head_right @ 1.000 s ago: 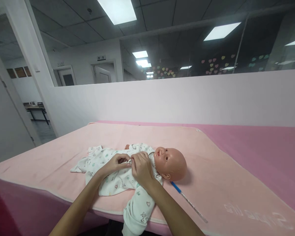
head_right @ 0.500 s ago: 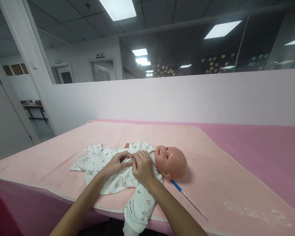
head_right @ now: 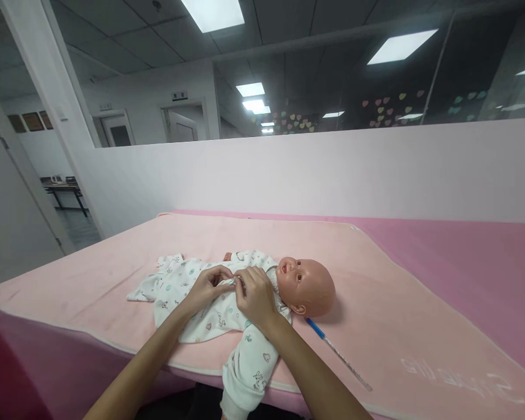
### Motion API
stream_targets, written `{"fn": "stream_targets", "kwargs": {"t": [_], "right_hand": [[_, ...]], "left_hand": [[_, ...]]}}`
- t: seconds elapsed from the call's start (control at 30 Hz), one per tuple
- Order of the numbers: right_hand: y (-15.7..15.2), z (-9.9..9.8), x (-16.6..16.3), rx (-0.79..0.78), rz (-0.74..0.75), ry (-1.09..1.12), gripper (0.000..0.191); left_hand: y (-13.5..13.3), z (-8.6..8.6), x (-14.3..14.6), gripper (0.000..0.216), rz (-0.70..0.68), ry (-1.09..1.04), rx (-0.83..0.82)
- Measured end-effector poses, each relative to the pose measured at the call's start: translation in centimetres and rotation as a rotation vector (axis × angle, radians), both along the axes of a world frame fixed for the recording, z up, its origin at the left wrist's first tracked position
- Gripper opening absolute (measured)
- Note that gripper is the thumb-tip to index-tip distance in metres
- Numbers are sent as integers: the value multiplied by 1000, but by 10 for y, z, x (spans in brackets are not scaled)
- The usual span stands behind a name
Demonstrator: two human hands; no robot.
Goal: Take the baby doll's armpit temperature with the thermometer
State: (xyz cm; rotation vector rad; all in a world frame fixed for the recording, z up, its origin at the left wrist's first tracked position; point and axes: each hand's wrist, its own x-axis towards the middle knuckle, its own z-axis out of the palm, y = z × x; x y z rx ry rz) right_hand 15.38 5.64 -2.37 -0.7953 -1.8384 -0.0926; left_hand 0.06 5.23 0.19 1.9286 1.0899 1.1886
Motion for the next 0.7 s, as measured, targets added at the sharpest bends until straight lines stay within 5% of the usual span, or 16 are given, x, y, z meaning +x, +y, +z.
{"fn": "stream_targets", "kwargs": {"t": [0.7], "right_hand": [[-1,1,1,6,6,55,11]], "left_hand": [[4,-6,-6,27,-40,-19,-60]]}}
